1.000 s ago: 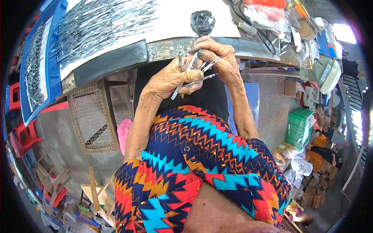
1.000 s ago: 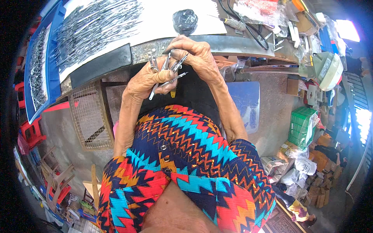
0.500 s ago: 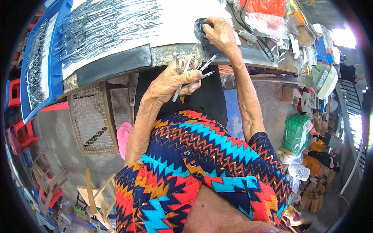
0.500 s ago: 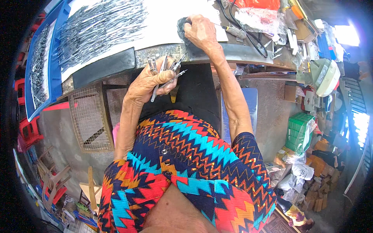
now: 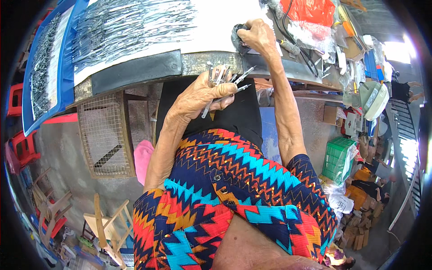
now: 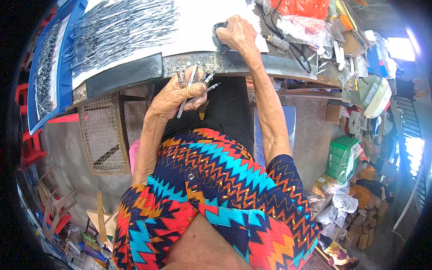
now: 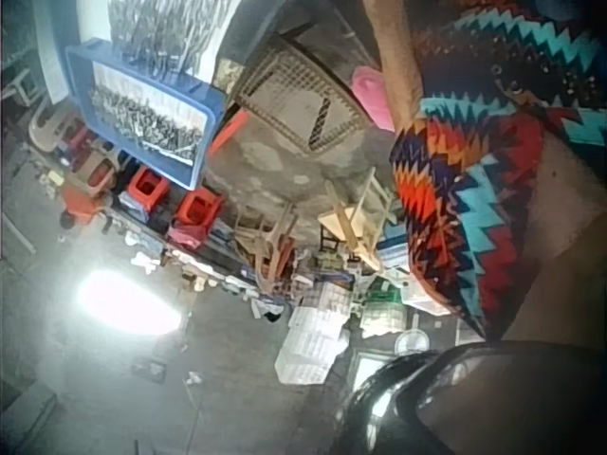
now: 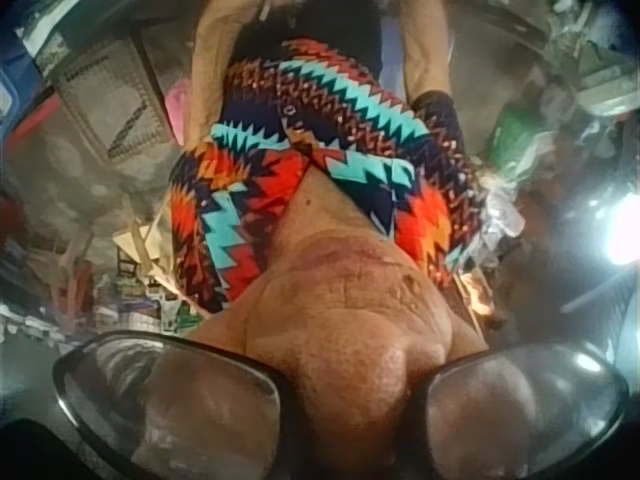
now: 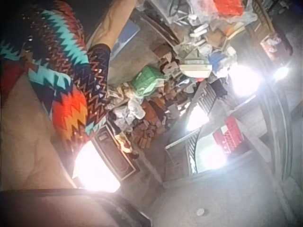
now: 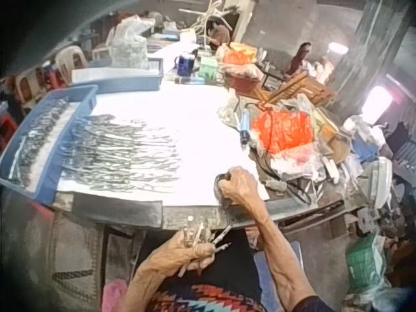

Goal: Bundling small metal rods from a tray and wrapping them with small pieces of black plastic film.

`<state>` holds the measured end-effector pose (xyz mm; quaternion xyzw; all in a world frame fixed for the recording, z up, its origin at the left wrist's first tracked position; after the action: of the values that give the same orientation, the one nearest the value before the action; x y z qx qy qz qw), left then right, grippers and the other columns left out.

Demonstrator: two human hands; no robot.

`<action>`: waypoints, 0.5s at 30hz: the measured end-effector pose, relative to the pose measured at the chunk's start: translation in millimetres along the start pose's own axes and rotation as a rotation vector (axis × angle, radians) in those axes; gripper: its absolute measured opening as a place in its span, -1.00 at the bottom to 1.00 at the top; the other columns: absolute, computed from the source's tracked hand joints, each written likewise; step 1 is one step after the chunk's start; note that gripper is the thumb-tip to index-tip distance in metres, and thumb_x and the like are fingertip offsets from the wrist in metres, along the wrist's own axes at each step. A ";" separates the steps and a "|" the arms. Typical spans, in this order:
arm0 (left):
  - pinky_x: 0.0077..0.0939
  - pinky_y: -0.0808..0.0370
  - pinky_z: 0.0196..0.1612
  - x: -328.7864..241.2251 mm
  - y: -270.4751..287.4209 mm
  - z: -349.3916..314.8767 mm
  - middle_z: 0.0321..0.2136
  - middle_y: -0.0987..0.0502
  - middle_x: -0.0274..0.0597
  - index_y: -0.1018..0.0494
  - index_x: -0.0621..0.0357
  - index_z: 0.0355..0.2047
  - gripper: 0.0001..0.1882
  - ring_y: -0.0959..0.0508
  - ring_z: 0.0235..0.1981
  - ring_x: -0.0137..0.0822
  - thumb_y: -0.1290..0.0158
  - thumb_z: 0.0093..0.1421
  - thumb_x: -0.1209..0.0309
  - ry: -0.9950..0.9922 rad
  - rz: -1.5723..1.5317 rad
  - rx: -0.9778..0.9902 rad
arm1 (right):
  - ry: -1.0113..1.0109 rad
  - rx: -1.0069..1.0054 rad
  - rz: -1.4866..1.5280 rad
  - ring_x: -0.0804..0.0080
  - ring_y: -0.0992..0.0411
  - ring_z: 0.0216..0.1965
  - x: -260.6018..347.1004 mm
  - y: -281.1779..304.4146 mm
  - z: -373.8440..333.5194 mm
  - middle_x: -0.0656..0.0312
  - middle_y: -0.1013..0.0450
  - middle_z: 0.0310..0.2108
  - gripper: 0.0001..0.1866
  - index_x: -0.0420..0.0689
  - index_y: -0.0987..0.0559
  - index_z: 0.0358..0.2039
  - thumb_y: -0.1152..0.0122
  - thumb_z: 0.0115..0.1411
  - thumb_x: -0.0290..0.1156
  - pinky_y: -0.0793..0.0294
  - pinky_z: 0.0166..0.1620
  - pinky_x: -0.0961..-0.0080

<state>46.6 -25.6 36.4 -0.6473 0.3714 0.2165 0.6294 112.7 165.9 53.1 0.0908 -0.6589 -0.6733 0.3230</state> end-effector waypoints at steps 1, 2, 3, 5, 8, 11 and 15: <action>-0.77 -0.07 -0.79 0.1 0.1 -0.6 -0.75 -0.33 -0.29 -0.23 0.16 -0.49 -0.77 -0.19 -0.82 -0.63 -0.07 0.06 0.37 -0.004 -0.007 -0.007 | -0.013 0.003 0.056 -0.05 -0.44 -0.52 -1.6 2.4 -2.2 -0.18 -0.41 -0.63 -0.69 -0.30 -0.54 -0.61 -0.03 -0.29 -0.28 -0.42 -0.39 0.23; -0.77 -0.06 -0.79 -0.1 -0.4 -0.6 -0.75 -0.33 -0.29 -0.23 0.16 -0.48 -0.77 -0.19 -0.82 -0.63 -0.07 0.06 0.37 -0.007 -0.013 -0.011 | -0.013 0.002 0.055 -0.05 -0.44 -0.52 -6.4 1.3 -1.5 -0.18 -0.41 -0.63 -0.69 -0.30 -0.54 -0.61 -0.03 -0.29 -0.28 -0.42 -0.39 0.23; -0.77 -0.06 -0.79 -0.1 -0.6 -0.8 -0.75 -0.33 -0.29 -0.23 0.16 -0.48 -0.77 -0.19 -0.82 -0.63 -0.07 0.06 0.37 -0.007 -0.013 -0.009 | -0.003 -0.010 0.141 0.20 -0.40 -0.59 -13.3 -2.3 0.0 -0.01 -0.40 -0.68 -0.71 -0.31 -0.54 -0.58 -0.04 -0.22 -0.31 -0.38 -0.45 0.38; -0.77 -0.07 -0.79 -0.2 -0.2 -1.1 -0.75 -0.33 -0.29 -0.23 0.16 -0.47 -0.77 -0.19 -0.82 -0.63 -0.07 0.06 0.38 -0.003 -0.015 -0.006 | 0.008 -0.021 0.228 0.46 -0.35 -0.65 -22.4 -3.9 -1.0 0.15 -0.40 -0.73 -0.73 -0.32 -0.53 -0.55 -0.06 -0.15 -0.34 -0.34 -0.51 0.53; -0.77 -0.07 -0.79 0.3 0.1 0.6 -0.75 -0.33 -0.28 -0.22 0.16 -0.47 -0.77 -0.19 -0.82 -0.63 -0.07 0.06 0.38 0.001 -0.003 -0.014 | -0.029 0.035 0.495 0.63 -0.25 -0.67 -26.4 -4.4 -4.9 0.31 -0.37 -0.71 -0.79 -0.32 -0.54 -0.55 -0.09 -0.10 -0.41 -0.25 -0.57 0.65; -0.78 -0.07 -0.79 2.2 1.8 2.1 -0.74 -0.33 -0.28 -0.22 0.16 -0.47 -0.76 -0.19 -0.82 -0.63 -0.08 0.06 0.37 -0.004 -0.015 -0.009 | -0.054 0.037 0.771 0.67 -0.22 -0.68 -23.3 0.2 -11.0 0.36 -0.36 -0.67 -0.85 -0.29 -0.55 -0.53 -0.12 -0.05 -0.45 -0.17 -0.61 0.72; -0.78 -0.07 -0.79 2.0 -0.1 3.0 -0.74 -0.33 -0.28 -0.23 0.16 -0.47 -0.76 -0.19 -0.82 -0.63 -0.08 0.06 0.37 0.006 -0.008 -0.016 | -0.098 0.051 1.000 0.66 -0.26 -0.68 -33.8 3.2 -13.3 0.29 -0.39 -0.66 -0.87 -0.31 -0.54 -0.52 -0.11 -0.04 -0.49 -0.19 -0.63 0.76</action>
<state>48.5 -23.1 34.6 -0.6546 0.3687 0.2150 0.6240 147.2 173.9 44.3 -0.2599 -0.6524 -0.4234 0.5723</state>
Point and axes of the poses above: each hand's wrist, its own z-axis towards the middle knuckle, its own y-axis out of the back of the hand, x = y × z, the point moved 4 cm from there along z, towards the middle knuckle
